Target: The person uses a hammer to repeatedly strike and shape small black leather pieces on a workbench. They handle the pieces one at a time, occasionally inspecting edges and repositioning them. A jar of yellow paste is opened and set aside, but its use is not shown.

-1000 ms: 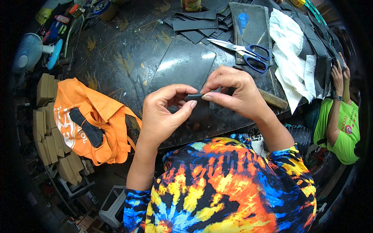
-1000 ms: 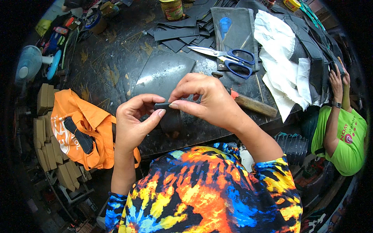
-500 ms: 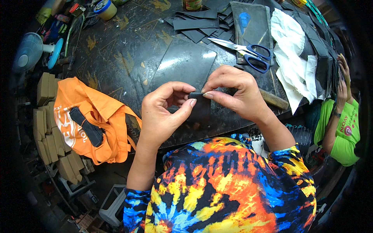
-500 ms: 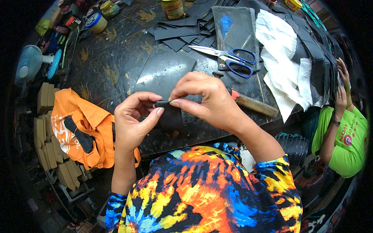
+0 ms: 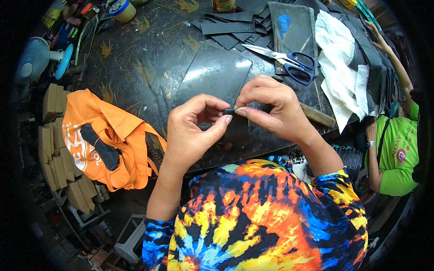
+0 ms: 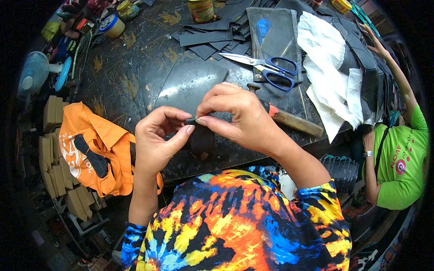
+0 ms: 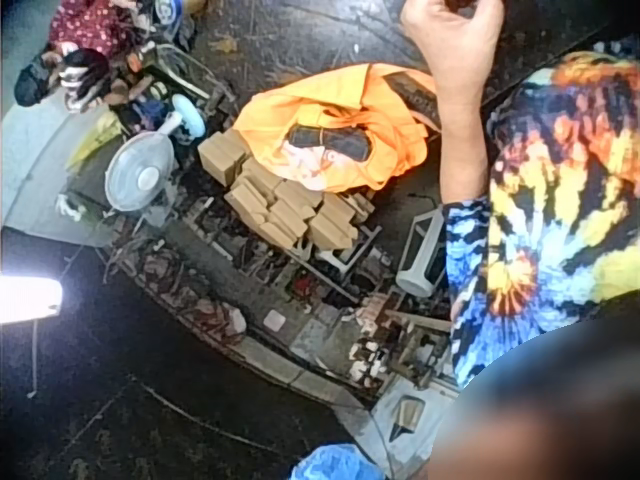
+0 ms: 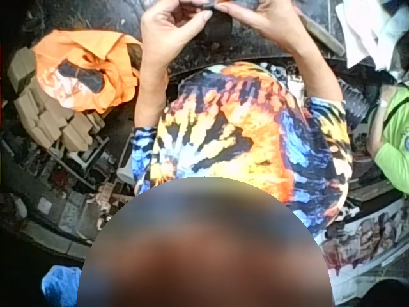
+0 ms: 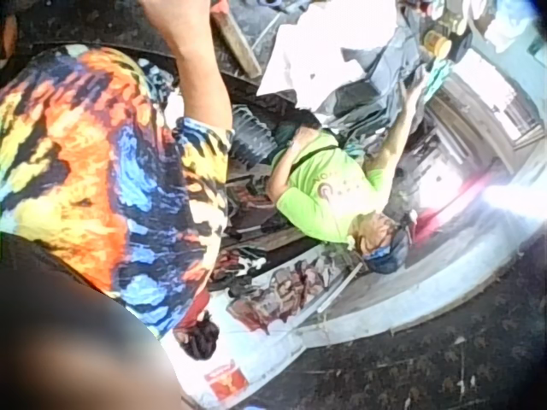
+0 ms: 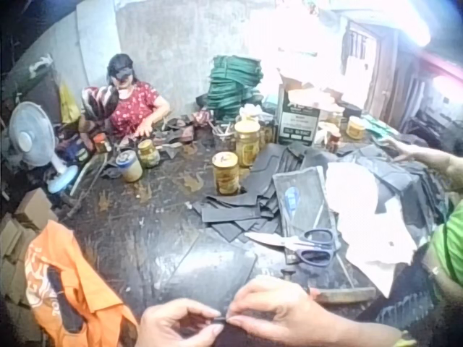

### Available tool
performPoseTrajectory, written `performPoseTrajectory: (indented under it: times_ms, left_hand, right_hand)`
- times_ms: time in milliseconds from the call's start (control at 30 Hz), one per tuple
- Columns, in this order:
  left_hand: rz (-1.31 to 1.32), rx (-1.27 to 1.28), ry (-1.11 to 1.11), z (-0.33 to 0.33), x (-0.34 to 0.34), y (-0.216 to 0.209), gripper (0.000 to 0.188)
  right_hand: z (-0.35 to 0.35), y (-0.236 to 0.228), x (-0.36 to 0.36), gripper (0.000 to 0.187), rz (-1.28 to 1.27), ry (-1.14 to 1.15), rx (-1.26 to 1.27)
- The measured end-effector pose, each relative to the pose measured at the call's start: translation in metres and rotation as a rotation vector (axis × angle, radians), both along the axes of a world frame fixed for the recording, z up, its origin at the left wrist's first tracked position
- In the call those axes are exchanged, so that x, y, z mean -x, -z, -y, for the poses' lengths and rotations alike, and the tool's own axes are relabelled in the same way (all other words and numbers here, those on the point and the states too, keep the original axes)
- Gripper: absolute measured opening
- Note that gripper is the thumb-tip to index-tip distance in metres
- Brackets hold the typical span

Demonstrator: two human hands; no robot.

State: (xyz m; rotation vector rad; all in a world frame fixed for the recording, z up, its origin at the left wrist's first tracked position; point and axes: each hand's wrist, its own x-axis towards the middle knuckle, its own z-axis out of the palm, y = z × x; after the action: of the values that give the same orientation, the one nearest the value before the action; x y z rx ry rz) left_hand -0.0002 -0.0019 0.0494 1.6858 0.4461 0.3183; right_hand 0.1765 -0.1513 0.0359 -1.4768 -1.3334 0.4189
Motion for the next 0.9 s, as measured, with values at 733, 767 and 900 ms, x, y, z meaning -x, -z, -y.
performPoseTrajectory:
  times_ms: [733, 767, 900]
  left_hand:
    - [0.003, 0.022, -0.016, 0.007, -0.005, -0.011, 0.037]
    - [0.001, 0.018, -0.014, 0.006, -0.005, -0.011, 0.038]
    - [-0.026, 0.027, 0.009, 0.006, -0.005, -0.012, 0.044]
  right_hand:
    - [0.000, -0.008, 0.002, 0.013, 0.006, 0.007, 0.032]
    - [0.000, -0.008, 0.002, 0.012, 0.001, 0.004, 0.031]
    - [-0.002, -0.007, 0.001, 0.011, 0.006, -0.035, 0.016]
